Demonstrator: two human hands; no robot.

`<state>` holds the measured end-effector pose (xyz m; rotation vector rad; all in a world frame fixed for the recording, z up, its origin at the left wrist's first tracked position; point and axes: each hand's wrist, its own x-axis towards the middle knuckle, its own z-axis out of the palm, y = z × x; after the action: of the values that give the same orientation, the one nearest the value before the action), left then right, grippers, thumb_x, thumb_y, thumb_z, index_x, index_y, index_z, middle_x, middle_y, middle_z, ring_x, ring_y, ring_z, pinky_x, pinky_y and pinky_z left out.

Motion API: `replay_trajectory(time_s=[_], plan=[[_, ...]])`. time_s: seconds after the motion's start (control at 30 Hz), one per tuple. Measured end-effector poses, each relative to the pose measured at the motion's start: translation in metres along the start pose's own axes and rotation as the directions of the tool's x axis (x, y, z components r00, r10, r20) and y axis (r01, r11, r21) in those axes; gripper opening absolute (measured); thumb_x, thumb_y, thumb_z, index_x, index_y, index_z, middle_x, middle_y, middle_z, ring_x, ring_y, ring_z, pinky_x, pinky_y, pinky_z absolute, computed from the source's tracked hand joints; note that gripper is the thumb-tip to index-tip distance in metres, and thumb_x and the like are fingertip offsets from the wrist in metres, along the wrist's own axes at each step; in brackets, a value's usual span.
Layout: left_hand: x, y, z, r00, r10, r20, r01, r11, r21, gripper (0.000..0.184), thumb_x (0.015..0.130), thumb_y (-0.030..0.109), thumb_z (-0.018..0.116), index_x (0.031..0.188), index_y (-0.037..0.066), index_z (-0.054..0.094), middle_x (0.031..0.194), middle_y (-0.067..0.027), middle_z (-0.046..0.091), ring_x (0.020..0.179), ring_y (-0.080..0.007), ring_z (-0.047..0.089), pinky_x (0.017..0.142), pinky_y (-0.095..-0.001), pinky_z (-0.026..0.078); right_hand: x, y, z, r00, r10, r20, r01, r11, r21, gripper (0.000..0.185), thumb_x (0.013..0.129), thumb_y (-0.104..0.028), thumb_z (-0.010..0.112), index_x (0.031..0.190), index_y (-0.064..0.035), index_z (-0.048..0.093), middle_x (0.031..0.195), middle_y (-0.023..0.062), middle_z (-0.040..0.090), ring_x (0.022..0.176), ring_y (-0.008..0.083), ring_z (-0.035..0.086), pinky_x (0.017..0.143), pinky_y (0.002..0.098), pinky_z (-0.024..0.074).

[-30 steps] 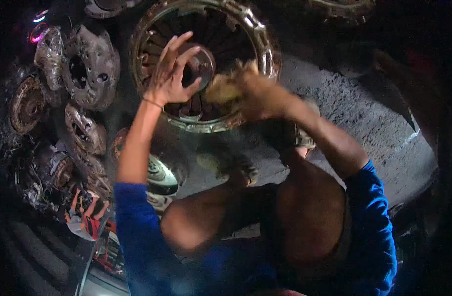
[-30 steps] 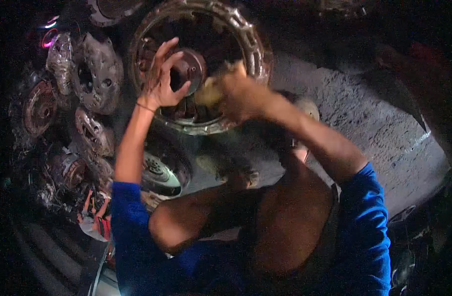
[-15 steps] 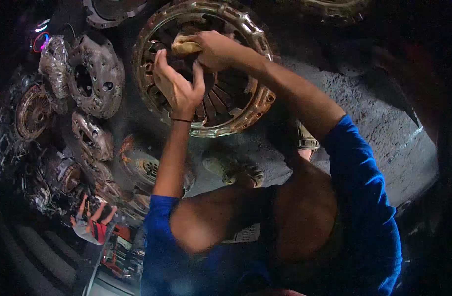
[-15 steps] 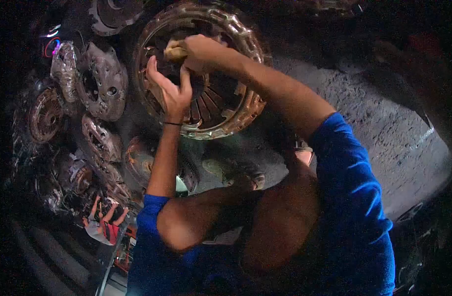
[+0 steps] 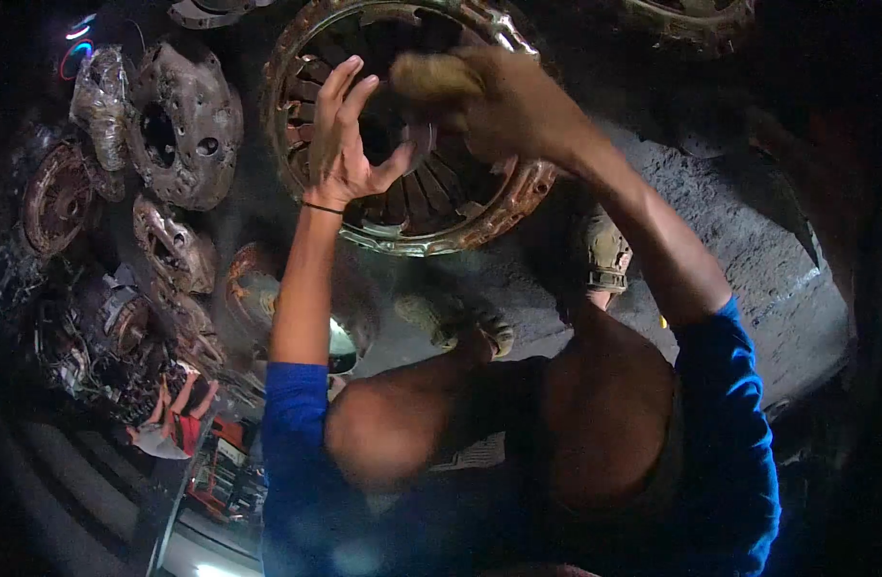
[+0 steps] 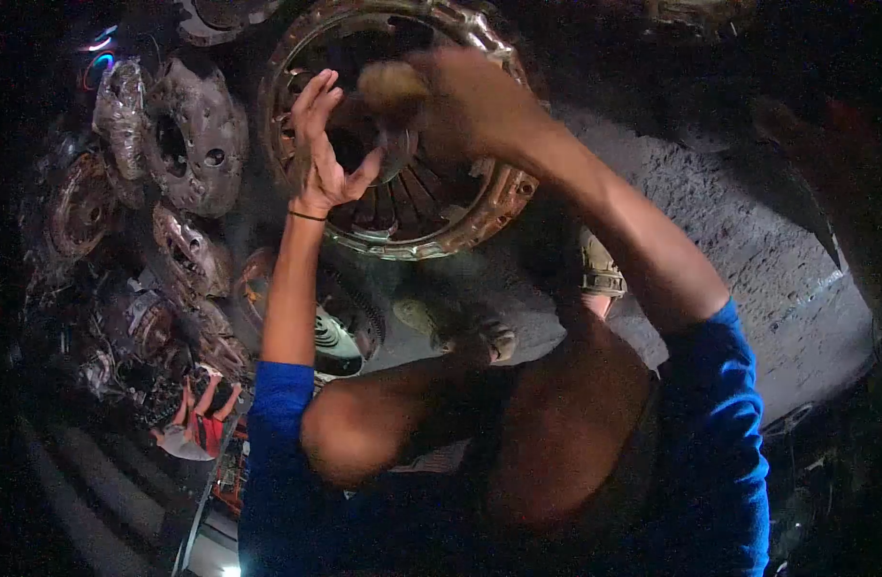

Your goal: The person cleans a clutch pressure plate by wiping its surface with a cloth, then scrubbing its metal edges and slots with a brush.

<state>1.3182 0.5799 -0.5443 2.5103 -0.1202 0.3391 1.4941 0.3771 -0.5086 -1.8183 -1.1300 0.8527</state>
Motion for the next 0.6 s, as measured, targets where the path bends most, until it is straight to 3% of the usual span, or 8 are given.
replay_trajectory(time_s=[0.07, 0.13, 0.2, 0.27, 0.37, 0.47, 0.5, 0.6], plan=[[0.005, 0.006, -0.002, 0.999, 0.003, -0.050, -0.006, 0.999, -0.050, 0.080, 0.084, 0.031, 0.075, 0.151, 0.011, 0.036, 0.153, -0.0210, 0.037, 0.141, -0.0388, 0.041, 0.116, -0.0521, 0.037, 0.031, 0.029, 0.027, 0.949, -0.148, -0.279, 0.131, 0.988, -0.081, 0.046, 0.080, -0.016, 0.074, 0.124, -0.0048, 0.067, 0.111, 0.0216, 0.070, 0.090, 0.0420, 0.072, 0.081, 0.0476, 0.0586], [0.002, 0.004, 0.001, 0.998, 0.002, -0.058, -0.002, 1.000, -0.013, 0.080, 0.086, 0.030, 0.075, 0.152, 0.011, 0.035, 0.152, -0.0218, 0.037, 0.141, -0.0391, 0.040, 0.117, -0.0518, 0.036, 0.045, 0.049, 0.066, 0.989, -0.145, -0.011, 0.137, 0.956, -0.260, 0.052, 0.081, -0.016, 0.074, 0.131, -0.0066, 0.064, 0.116, 0.0223, 0.069, 0.090, 0.0447, 0.071, 0.083, 0.0481, 0.0589], [0.002, -0.001, 0.002, 0.999, 0.007, -0.051, -0.006, 1.000, 0.027, 0.079, 0.087, 0.031, 0.074, 0.152, 0.010, 0.035, 0.153, -0.0220, 0.037, 0.142, -0.0393, 0.040, 0.117, -0.0518, 0.036, 0.031, 0.055, 0.092, 0.927, -0.375, 0.001, 0.352, 0.867, -0.352, 0.066, 0.081, -0.012, 0.071, 0.145, -0.0159, 0.055, 0.123, 0.0217, 0.066, 0.093, 0.0441, 0.071, 0.085, 0.0484, 0.0597], [0.002, -0.006, 0.000, 0.999, 0.006, -0.054, -0.002, 0.996, 0.087, 0.078, 0.088, 0.033, 0.074, 0.152, 0.010, 0.036, 0.153, -0.0216, 0.037, 0.143, -0.0394, 0.039, 0.117, -0.0521, 0.035, 0.005, 0.041, 0.087, 0.976, -0.211, -0.044, 0.192, 0.943, -0.272, 0.061, 0.080, -0.013, 0.072, 0.140, -0.0210, 0.060, 0.135, 0.0104, 0.062, 0.114, 0.0352, 0.063, 0.089, 0.0445, 0.0598], [0.008, -0.009, -0.004, 0.999, -0.034, -0.004, 0.034, 0.997, 0.067, 0.070, 0.093, 0.031, 0.072, 0.150, 0.008, 0.039, 0.155, -0.0209, 0.038, 0.143, -0.0395, 0.040, 0.116, -0.0513, 0.037, -0.043, 0.019, 0.068, 0.985, 0.020, 0.169, 0.053, 0.909, -0.412, 0.056, 0.082, -0.015, 0.072, 0.137, -0.0218, 0.063, 0.135, 0.0195, 0.059, 0.113, 0.0356, 0.064, 0.091, 0.0440, 0.0590], [0.013, -0.012, 0.000, 1.000, -0.007, 0.006, 0.007, 1.000, -0.002, 0.059, 0.099, 0.025, 0.065, 0.150, 0.009, 0.040, 0.154, -0.0215, 0.038, 0.140, -0.0408, 0.043, 0.113, -0.0493, 0.041, -0.067, 0.014, 0.074, 0.855, 0.094, 0.510, 0.182, 0.867, -0.464, 0.062, 0.085, -0.010, 0.068, 0.144, -0.0259, 0.056, 0.146, 0.0243, 0.045, 0.102, 0.0369, 0.070, 0.085, 0.0446, 0.0608], [0.012, -0.016, 0.000, 1.000, -0.004, -0.011, 0.004, 1.000, -0.003, 0.057, 0.101, 0.026, 0.064, 0.150, 0.011, 0.040, 0.154, -0.0209, 0.038, 0.140, -0.0408, 0.043, 0.111, -0.0492, 0.044, -0.074, 0.033, 0.076, 0.937, -0.143, 0.319, 0.264, 0.887, -0.378, 0.055, 0.085, -0.010, 0.069, 0.137, -0.0255, 0.062, 0.140, 0.0210, 0.050, 0.094, 0.0366, 0.072, 0.083, 0.0448, 0.0608], [0.001, -0.026, 0.009, 0.997, -0.016, -0.081, 0.017, 1.000, 0.005, 0.052, 0.103, 0.023, 0.059, 0.150, 0.011, 0.040, 0.152, -0.0206, 0.041, 0.138, -0.0405, 0.046, 0.107, -0.0477, 0.046, -0.048, 0.024, 0.042, 0.998, -0.015, 0.066, 0.029, 0.975, -0.220, 0.054, 0.083, -0.016, 0.073, 0.136, -0.0245, 0.063, 0.138, 0.0167, 0.054, 0.106, 0.0337, 0.069, 0.085, 0.0440, 0.0601]])
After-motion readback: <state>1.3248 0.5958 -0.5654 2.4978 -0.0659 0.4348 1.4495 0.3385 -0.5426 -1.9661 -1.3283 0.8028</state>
